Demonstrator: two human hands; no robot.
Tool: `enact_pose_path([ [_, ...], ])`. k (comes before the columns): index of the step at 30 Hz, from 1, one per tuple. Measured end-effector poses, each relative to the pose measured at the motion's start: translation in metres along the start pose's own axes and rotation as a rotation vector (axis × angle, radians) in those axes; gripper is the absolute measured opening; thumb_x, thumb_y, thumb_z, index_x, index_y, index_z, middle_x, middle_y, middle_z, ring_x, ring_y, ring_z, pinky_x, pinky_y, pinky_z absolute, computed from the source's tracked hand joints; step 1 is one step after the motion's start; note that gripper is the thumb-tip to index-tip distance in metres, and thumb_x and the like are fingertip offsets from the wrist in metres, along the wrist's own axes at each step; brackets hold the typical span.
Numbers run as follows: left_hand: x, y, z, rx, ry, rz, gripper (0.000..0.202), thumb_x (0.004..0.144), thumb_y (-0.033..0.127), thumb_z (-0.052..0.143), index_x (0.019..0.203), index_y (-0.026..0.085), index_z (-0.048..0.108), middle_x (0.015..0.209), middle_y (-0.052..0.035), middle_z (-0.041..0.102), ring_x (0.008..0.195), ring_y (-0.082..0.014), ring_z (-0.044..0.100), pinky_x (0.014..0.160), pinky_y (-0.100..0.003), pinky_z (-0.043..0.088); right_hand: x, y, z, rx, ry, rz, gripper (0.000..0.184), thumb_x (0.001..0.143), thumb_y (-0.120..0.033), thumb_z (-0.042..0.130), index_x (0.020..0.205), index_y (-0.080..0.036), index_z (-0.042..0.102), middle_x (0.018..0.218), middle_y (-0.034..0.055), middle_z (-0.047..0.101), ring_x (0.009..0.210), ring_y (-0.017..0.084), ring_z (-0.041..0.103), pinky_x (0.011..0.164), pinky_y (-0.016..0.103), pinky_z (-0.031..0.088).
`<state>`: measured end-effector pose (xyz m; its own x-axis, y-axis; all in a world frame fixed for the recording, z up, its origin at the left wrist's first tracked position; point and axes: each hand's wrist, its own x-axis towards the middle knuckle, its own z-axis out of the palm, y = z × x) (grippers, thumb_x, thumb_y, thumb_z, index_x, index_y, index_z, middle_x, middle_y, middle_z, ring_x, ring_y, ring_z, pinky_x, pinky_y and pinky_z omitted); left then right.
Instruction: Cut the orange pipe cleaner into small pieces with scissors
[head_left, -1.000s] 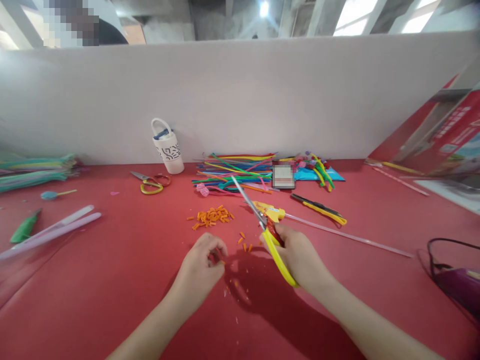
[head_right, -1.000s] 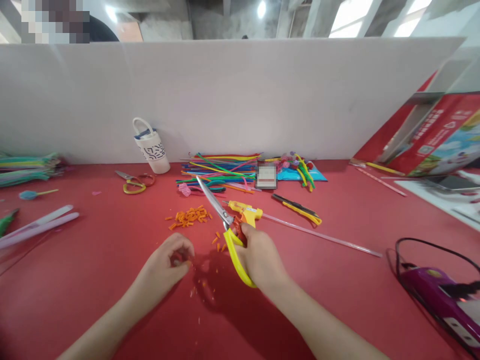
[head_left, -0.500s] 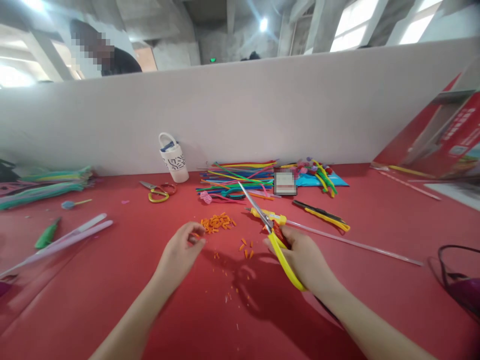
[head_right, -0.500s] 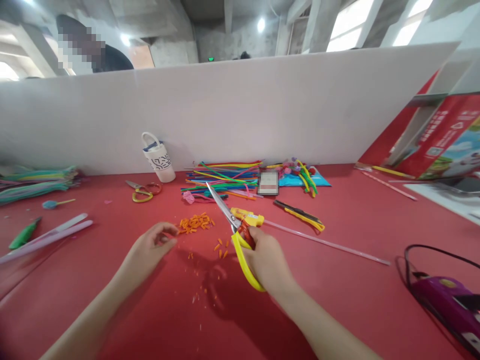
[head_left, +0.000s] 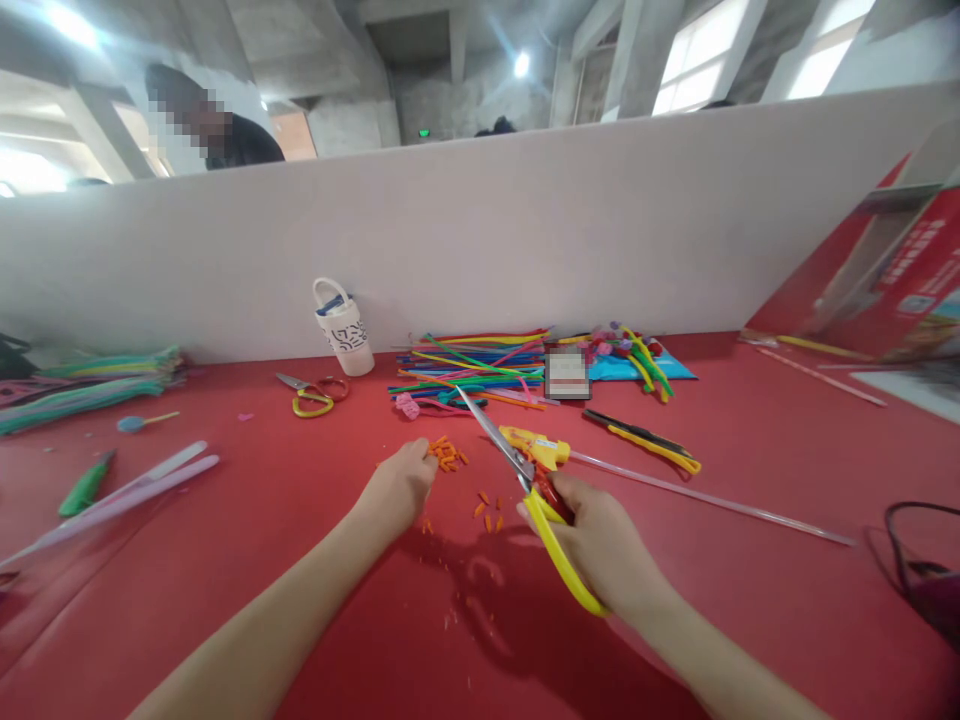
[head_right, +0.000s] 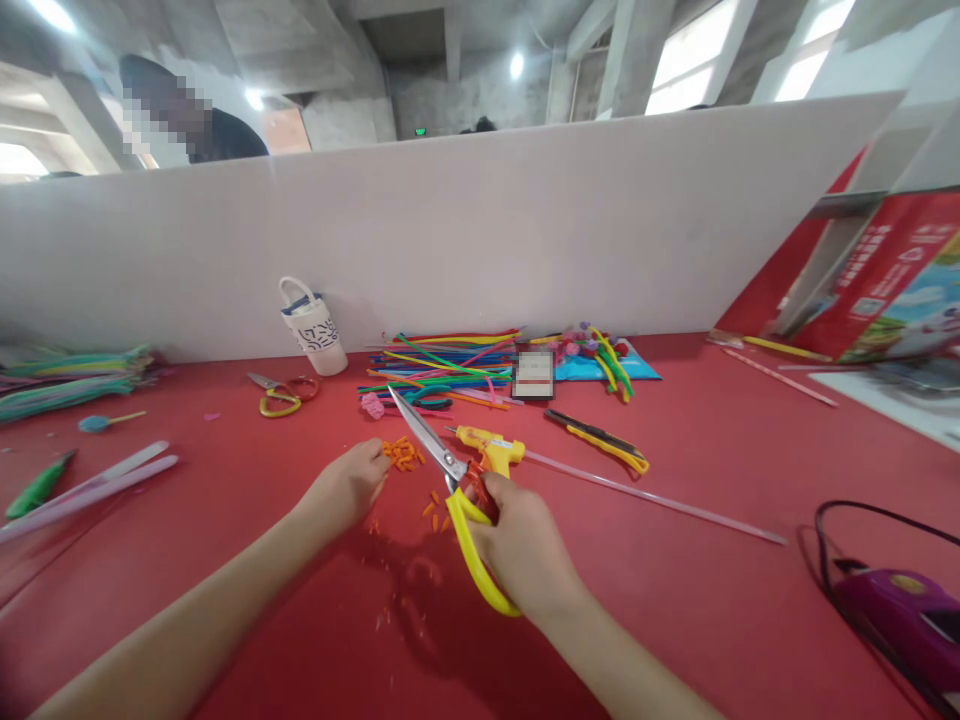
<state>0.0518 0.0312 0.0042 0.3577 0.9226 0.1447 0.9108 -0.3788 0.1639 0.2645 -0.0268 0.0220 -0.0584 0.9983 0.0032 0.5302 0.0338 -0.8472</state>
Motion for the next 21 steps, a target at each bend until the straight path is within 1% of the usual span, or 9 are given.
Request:
enact_pose_path([
  [3,0.001,0.000,0.002,0.017,0.001,0.015,0.022,0.074,0.004,0.037,0.069,0.016,0.055,0.081,-0.0102,0.055,0.075,-0.0201,0.050,0.069,-0.030,0.037,-0.001,-0.001,0.000,0.000,-0.001,0.012,0.017,0.064,-0.025,0.052,0.059,-0.020,0.037,0.051,-0.0077,0.031,0.047,0.008,0.027,0.042,0.019,0.022],
  [7,-0.003,0.001,-0.011,-0.005,0.046,-0.024,0.021,0.079,0.012,0.033,0.070,0.016,0.051,0.080,-0.0092,0.054,0.076,-0.0203,0.050,0.068,-0.030,0.037,-0.002,-0.002,0.000,0.029,-0.021,0.005,0.013,0.064,-0.022,0.051,0.061,-0.020,0.039,0.053,-0.0074,0.034,0.048,0.008,0.028,0.043,0.018,0.024],
  [9,-0.012,0.005,-0.020,-0.034,0.069,-0.075,0.020,0.081,0.016,0.030,0.074,0.016,0.049,0.073,-0.0072,0.054,0.067,-0.0194,0.051,0.063,-0.031,0.037,-0.003,-0.003,0.001,0.040,-0.032,-0.004,0.015,0.064,-0.022,0.052,0.060,-0.020,0.037,0.053,-0.0075,0.032,0.049,0.007,0.028,0.042,0.018,0.024],
  [11,-0.024,0.013,-0.027,-0.098,0.086,-0.121,0.019,0.083,0.020,0.029,0.078,0.017,0.047,0.065,-0.0026,0.052,0.058,-0.0172,0.051,0.058,-0.029,0.037,-0.004,-0.004,0.003,0.039,-0.043,-0.015,0.019,0.065,-0.024,0.052,0.058,-0.020,0.036,0.053,-0.0077,0.029,0.049,0.007,0.026,0.042,0.018,0.022],
  [13,-0.038,0.026,-0.029,-0.478,0.058,-0.181,0.012,0.080,0.023,0.035,0.075,0.019,0.045,0.061,0.0008,0.052,0.055,-0.0147,0.052,0.056,-0.027,0.039,-0.007,-0.008,0.007,0.063,-0.071,-0.032,0.021,0.065,-0.024,0.053,0.057,-0.020,0.035,0.053,-0.0077,0.027,0.049,0.007,0.026,0.042,0.018,0.021],
  [16,-0.055,0.044,-0.022,-1.136,-0.145,-0.267,0.006,0.075,0.023,0.043,0.071,0.019,0.041,0.055,0.0034,0.052,0.045,-0.0113,0.050,0.045,-0.024,0.039,-0.011,-0.019,0.015,0.196,-0.182,-0.030,0.022,0.066,-0.026,0.054,0.057,-0.020,0.035,0.052,-0.0080,0.029,0.047,0.007,0.028,0.041,0.018,0.023],
  [17,-0.058,0.049,-0.018,-1.294,-0.172,-0.283,0.007,0.072,0.022,0.047,0.073,0.019,0.041,0.056,0.0035,0.054,0.044,-0.0105,0.050,0.044,-0.023,0.040,-0.013,-0.024,0.018,0.260,-0.242,-0.014,0.022,0.067,-0.027,0.054,0.057,-0.020,0.036,0.051,-0.0080,0.032,0.046,0.007,0.030,0.041,0.018,0.025],
  [19,-0.063,0.054,-0.009,-1.470,-0.181,-0.309,0.015,0.070,0.024,0.052,0.074,0.020,0.038,0.055,0.0041,0.055,0.041,-0.0100,0.050,0.039,-0.022,0.039,-0.016,-0.034,0.024,0.375,-0.343,0.015,0.021,0.067,-0.030,0.055,0.058,-0.020,0.039,0.051,-0.0068,0.041,0.046,0.008,0.039,0.043,0.019,0.032],
  [21,-0.066,0.055,-0.003,-1.537,-0.182,-0.315,0.018,0.069,0.024,0.054,0.074,0.020,0.038,0.055,0.0045,0.055,0.040,-0.0091,0.051,0.038,-0.020,0.039,-0.019,-0.042,0.029,0.471,-0.395,0.034,0.021,0.067,-0.032,0.056,0.059,-0.021,0.041,0.053,-0.0054,0.047,0.048,0.010,0.046,0.048,0.021,0.038],
])
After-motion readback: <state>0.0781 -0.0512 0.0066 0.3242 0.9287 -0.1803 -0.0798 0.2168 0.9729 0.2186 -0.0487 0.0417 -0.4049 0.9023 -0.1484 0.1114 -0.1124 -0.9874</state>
